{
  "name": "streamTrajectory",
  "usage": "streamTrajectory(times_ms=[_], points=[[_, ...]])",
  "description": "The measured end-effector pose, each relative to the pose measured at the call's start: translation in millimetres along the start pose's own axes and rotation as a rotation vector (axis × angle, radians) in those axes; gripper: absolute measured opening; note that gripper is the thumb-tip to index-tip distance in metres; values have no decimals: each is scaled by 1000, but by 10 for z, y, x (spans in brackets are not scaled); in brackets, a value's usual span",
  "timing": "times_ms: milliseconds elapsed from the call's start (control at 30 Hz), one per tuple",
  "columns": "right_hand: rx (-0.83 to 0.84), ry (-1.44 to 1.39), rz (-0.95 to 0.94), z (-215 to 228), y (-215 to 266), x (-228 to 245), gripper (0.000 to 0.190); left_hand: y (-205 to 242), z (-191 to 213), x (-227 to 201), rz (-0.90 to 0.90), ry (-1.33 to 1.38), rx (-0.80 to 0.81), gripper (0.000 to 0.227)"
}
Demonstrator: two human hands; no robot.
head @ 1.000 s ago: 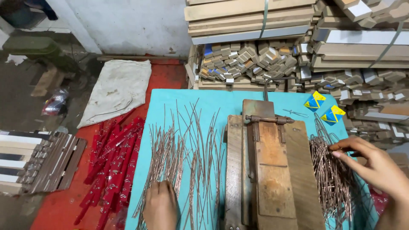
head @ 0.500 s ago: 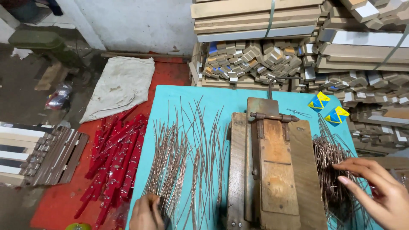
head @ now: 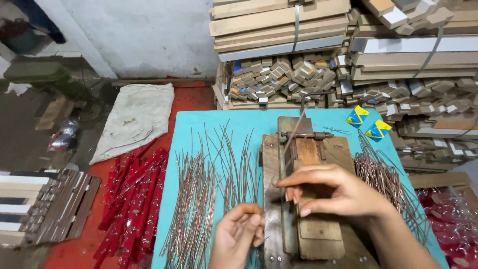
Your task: Bending thin metal rods using a manual jig on a workbench
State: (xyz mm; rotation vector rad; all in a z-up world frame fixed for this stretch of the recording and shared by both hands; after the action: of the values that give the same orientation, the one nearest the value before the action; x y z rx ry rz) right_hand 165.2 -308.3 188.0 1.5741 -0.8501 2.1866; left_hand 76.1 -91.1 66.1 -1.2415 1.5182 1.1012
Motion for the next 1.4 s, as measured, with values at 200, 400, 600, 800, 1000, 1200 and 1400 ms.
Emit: streamTrajectory(times_ms=[200,400,600,800,1000,1200,1400], points=[[-91,-80,112,185,-145,2,19,-279,-485,-18,155,441,235,23],[-243,-70,90,336,-86,71,7,-498,-582,-251,94,232,213,14],[-410,121,4,588,-60,158,11,-581,-642,-682,-316,-328,150,33],[-608,121,-78,1184,-208,170,12,-548,-574,-682,-495,-699,9,38],[-733,-95,-281,1765,-411,-307,13,-508,-548,-577,-358,-747,86,36],[-673,-293,-370,2068,-470,-1028,21,-502,-476,-402,-253,-774,-6,32],[-541,-405,-322,2031,-485,-1242,20,-489,-496,-298,-180,-797,-29,27]])
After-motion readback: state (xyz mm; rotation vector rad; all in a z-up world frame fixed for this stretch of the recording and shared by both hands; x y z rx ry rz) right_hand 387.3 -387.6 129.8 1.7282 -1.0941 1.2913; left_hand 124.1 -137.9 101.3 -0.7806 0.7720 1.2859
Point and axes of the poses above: each hand's wrist, its own y-axis away from the middle knuckle, its own z-axis out of the back of the hand, x = y × z, the point moved 2 cm from there along -y, towards the middle knuckle, and after that the axes turned 15 degrees about -y, right-handed, at the moved point
